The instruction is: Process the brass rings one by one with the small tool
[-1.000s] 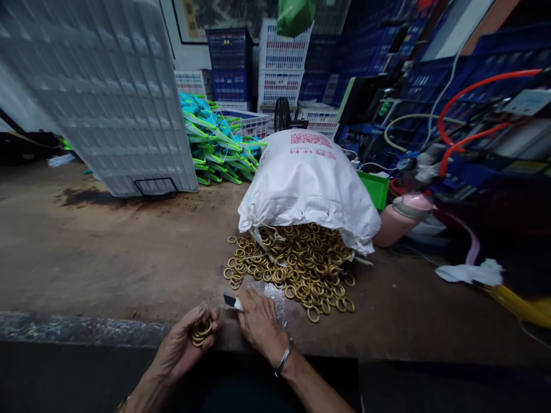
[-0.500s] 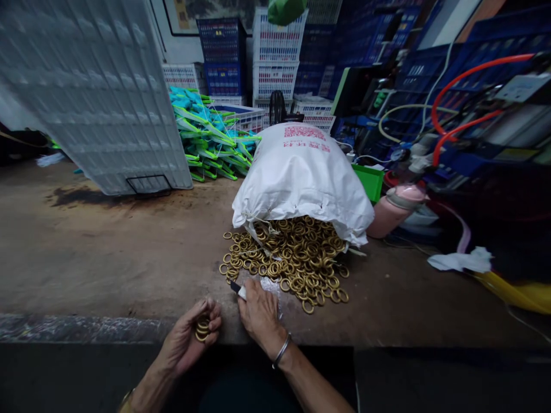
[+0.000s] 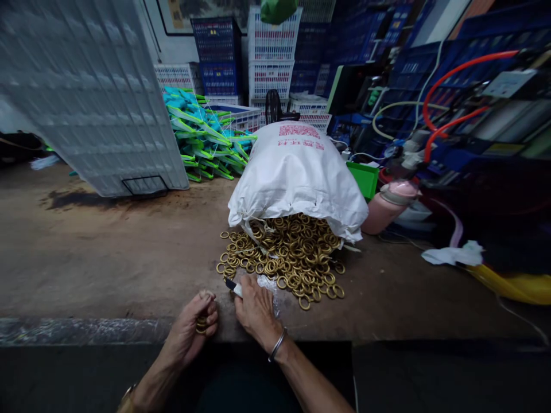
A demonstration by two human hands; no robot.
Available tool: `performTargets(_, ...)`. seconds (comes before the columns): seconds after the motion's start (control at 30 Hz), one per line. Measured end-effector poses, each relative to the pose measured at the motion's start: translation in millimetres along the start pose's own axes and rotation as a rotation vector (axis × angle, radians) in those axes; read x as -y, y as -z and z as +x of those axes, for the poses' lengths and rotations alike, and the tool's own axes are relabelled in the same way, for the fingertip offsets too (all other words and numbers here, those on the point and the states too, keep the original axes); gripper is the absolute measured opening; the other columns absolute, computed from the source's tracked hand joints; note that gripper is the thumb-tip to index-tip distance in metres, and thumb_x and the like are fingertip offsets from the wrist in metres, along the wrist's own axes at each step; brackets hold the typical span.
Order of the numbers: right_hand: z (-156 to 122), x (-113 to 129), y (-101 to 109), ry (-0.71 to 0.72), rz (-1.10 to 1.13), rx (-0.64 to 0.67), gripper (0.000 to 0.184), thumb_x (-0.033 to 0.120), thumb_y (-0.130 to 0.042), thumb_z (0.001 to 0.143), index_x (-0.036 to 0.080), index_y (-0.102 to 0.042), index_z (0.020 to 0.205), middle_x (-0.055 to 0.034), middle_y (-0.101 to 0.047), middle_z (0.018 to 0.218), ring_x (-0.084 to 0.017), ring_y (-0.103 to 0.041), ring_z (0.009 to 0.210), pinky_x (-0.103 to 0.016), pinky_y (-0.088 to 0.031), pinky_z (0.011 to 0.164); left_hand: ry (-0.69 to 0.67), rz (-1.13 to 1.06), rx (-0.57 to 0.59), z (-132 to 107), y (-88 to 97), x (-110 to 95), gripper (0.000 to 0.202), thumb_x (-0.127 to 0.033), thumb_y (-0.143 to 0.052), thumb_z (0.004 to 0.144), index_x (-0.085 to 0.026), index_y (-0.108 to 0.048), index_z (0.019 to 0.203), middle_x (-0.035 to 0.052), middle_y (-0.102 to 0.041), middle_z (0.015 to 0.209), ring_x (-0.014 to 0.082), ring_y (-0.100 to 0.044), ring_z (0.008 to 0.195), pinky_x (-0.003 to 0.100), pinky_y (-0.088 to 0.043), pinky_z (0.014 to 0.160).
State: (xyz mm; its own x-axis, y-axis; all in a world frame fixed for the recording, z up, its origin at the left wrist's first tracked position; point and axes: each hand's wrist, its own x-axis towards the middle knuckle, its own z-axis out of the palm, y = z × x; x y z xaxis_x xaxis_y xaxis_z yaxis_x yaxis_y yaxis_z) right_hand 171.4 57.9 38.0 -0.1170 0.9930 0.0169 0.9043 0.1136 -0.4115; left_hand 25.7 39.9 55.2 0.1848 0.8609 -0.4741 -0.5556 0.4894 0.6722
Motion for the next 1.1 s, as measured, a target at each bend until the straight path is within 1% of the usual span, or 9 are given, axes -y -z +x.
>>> performTargets(0.13, -3, -6, -1, 0.084, 0.132, -0.039, 0.014, 0.012, -0.043, 0.077, 0.020, -0.050, 0.086, -0.0010, -0.058, 0.079, -0.014, -0.053, 0.070, -0.024, -0.029, 0.059, -0.121, 0.266, -0.064, 4, 0.3, 4, 0.032, -0.041, -0.066, 0.068, -0.019, -0.049, 0.085, -0.0084, -0.044, 0.052, 0.0055, -0.039, 0.040, 0.014, -0.031, 0.036)
performTargets(0.23, -6, -7, 1, 0.158, 0.238, -0.062, 0.017, 0.009, -0.044, 0.075, 0.021, -0.050, 0.086, -0.0001, -0.058, 0.079, -0.014, -0.052, 0.071, -0.023, -0.031, 0.062, -0.141, 0.457, -0.061, 6, -2.1, 5, 0.037, -0.046, -0.061, 0.071, -0.019, -0.051, 0.093, -0.0089, -0.043, 0.047, 0.0065, -0.038, 0.038, 0.015, -0.031, 0.034)
performTargets(0.37, -9, -2, 6, 0.165, 0.411, -0.095, 0.012, 0.014, -0.045, 0.077, 0.021, -0.052, 0.084, 0.0007, -0.057, 0.076, -0.013, -0.051, 0.069, -0.022, -0.035, 0.063, -0.127, 0.536, 0.017, 7, -9.0, 3, 0.030, -0.046, -0.061, 0.071, -0.017, -0.054, 0.077, -0.0084, -0.041, 0.044, 0.0051, -0.033, 0.035, 0.015, -0.027, 0.034)
performTargets(0.5, -8, 3, 11, 0.089, 0.579, -0.087, 0.009, 0.025, -0.046, 0.081, 0.020, -0.053, 0.079, 0.0027, -0.053, 0.068, -0.011, -0.047, 0.063, -0.021, -0.035, 0.060, -0.155, 0.511, -0.001, 7, -13.7, 3, 0.026, -0.041, -0.063, 0.070, -0.017, -0.055, 0.066, -0.0087, -0.039, 0.042, 0.0048, -0.030, 0.035, 0.016, -0.025, 0.035)
performTargets(0.6, -5, 3, 13, -0.013, 0.721, -0.033, 0.016, 0.031, -0.044, 0.082, 0.019, -0.052, 0.074, 0.0041, -0.049, 0.064, -0.010, -0.045, 0.060, -0.020, -0.035, 0.057, -0.299, 0.516, 0.023, 7, -13.9, 5, 0.022, -0.036, -0.064, 0.071, -0.015, -0.060, 0.065, -0.0045, -0.049, 0.050, 0.0074, -0.040, 0.045, 0.017, -0.033, 0.044)
performTargets(0.7, -4, 2, 11, -0.119, 0.896, 0.103, 0.026, 0.039, -0.041, 0.084, 0.019, -0.050, 0.070, 0.0052, -0.046, 0.056, -0.008, -0.040, 0.050, -0.019, -0.032, 0.048, -0.403, 0.542, 0.085, 7, -13.4, 8, 0.017, -0.031, -0.061, 0.075, -0.016, -0.063, 0.068, -0.0003, -0.058, 0.061, 0.0113, -0.049, 0.058, 0.019, -0.039, 0.057)
performTargets(0.8, -6, 1, 6, -0.217, 1.035, 0.220, 0.036, 0.048, -0.038, 0.084, 0.019, -0.048, 0.064, 0.0072, -0.041, 0.047, -0.006, -0.030, 0.039, -0.018, -0.026, 0.039, -0.431, 0.555, 0.095, 7, -13.8, 9, 0.017, -0.030, -0.060, 0.076, -0.016, -0.064, 0.067, 0.0004, -0.059, 0.060, 0.0125, -0.050, 0.059, 0.021, -0.039, 0.060)
performTargets(0.9, -6, 1, 5, -0.228, 1.042, 0.171, 0.036, 0.048, -0.041, 0.081, 0.019, -0.048, 0.061, 0.0066, -0.041, 0.046, -0.006, -0.030, 0.039, -0.018, -0.025, 0.039, -0.376, 0.533, 0.090, 8, -13.7, 9, 0.020, -0.033, -0.061, 0.074, -0.016, -0.062, 0.065, -0.0004, -0.057, 0.057, 0.0107, -0.047, 0.054, 0.020, -0.037, 0.054)
performTargets(1.1, -1, 2, 14, -0.195, 0.935, 0.044, 0.023, 0.036, -0.045, 0.076, 0.019, -0.047, 0.061, 0.0062, -0.043, 0.050, -0.008, -0.036, 0.047, -0.020, -0.030, 0.047, -0.061, 0.431, 0.095, 7, -8.7, 13, 0.025, -0.043, -0.059, 0.074, -0.018, -0.054, 0.075, -0.0075, -0.042, 0.049, 0.0043, -0.033, 0.038, 0.015, -0.024, 0.037)
